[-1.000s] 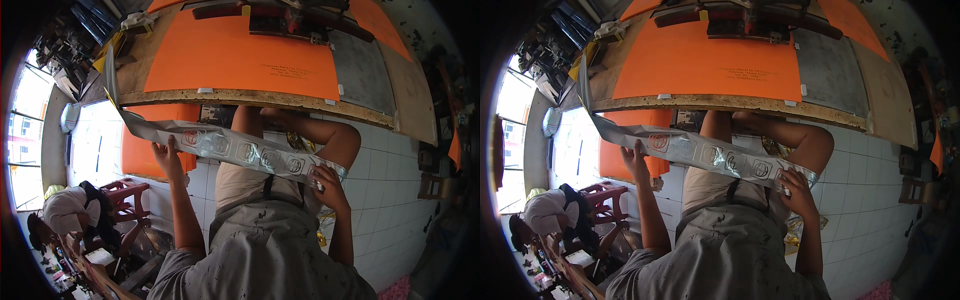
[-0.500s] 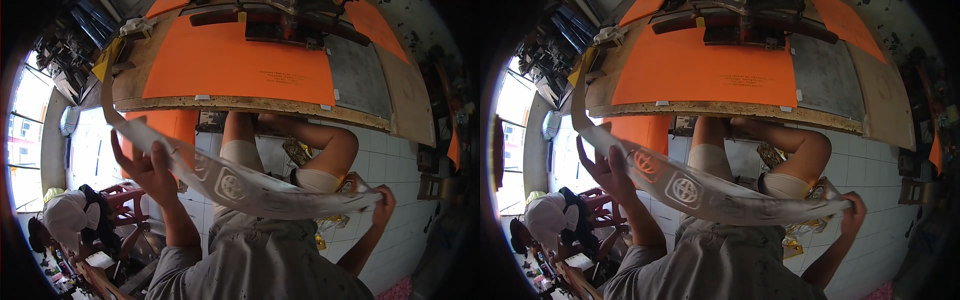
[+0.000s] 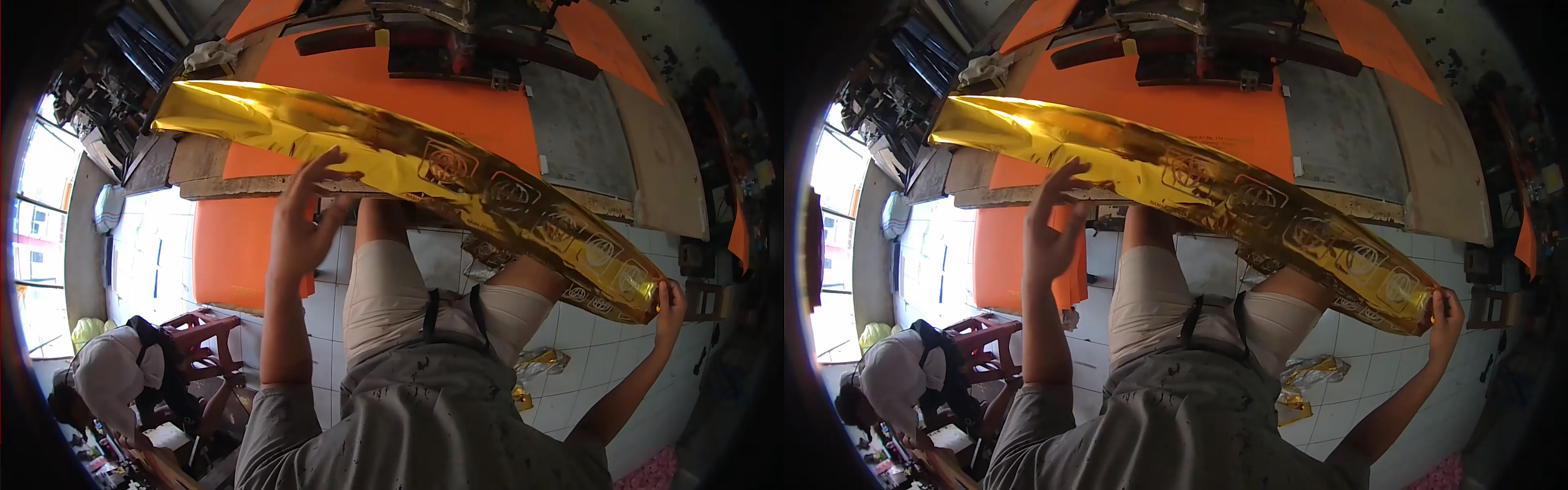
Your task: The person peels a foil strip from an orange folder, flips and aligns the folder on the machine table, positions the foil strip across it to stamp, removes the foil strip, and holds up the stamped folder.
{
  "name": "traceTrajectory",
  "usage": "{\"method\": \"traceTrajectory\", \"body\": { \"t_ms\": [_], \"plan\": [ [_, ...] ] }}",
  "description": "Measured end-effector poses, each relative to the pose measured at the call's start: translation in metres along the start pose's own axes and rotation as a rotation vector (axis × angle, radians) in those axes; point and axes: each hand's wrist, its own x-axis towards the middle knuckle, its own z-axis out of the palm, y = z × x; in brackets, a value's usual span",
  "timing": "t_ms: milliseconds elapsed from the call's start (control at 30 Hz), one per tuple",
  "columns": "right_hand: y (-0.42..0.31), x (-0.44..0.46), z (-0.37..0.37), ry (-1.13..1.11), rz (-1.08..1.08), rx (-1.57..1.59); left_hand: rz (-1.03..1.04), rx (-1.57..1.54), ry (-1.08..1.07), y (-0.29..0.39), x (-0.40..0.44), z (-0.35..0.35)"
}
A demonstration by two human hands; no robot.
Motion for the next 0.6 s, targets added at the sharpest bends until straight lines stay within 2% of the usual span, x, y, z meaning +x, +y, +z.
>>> {"method": "traceTrajectory", "body": {
  "t_ms": [167,267,467,600],
  "plan": [
    [-0.003,0.022,0.013,0.005,-0.085,-0.046,0.105,0.485,0.207,-0.051,0.025,-0.058],
    [-0.004,0.032,0.013,-0.008,-0.050,-0.078,0.194,0.691,0.213,-0.080,0.055,-0.092],
    [-0.011,0.047,0.014,-0.017,-0.102,-0.119,0.163,0.833,0.071,-0.127,0.090,-0.138],
    [-0.008,0.063,0.009,0.033,-0.132,-0.192,0.143,0.794,-0.028,-0.138,0.107,-0.145]
  ]
}}
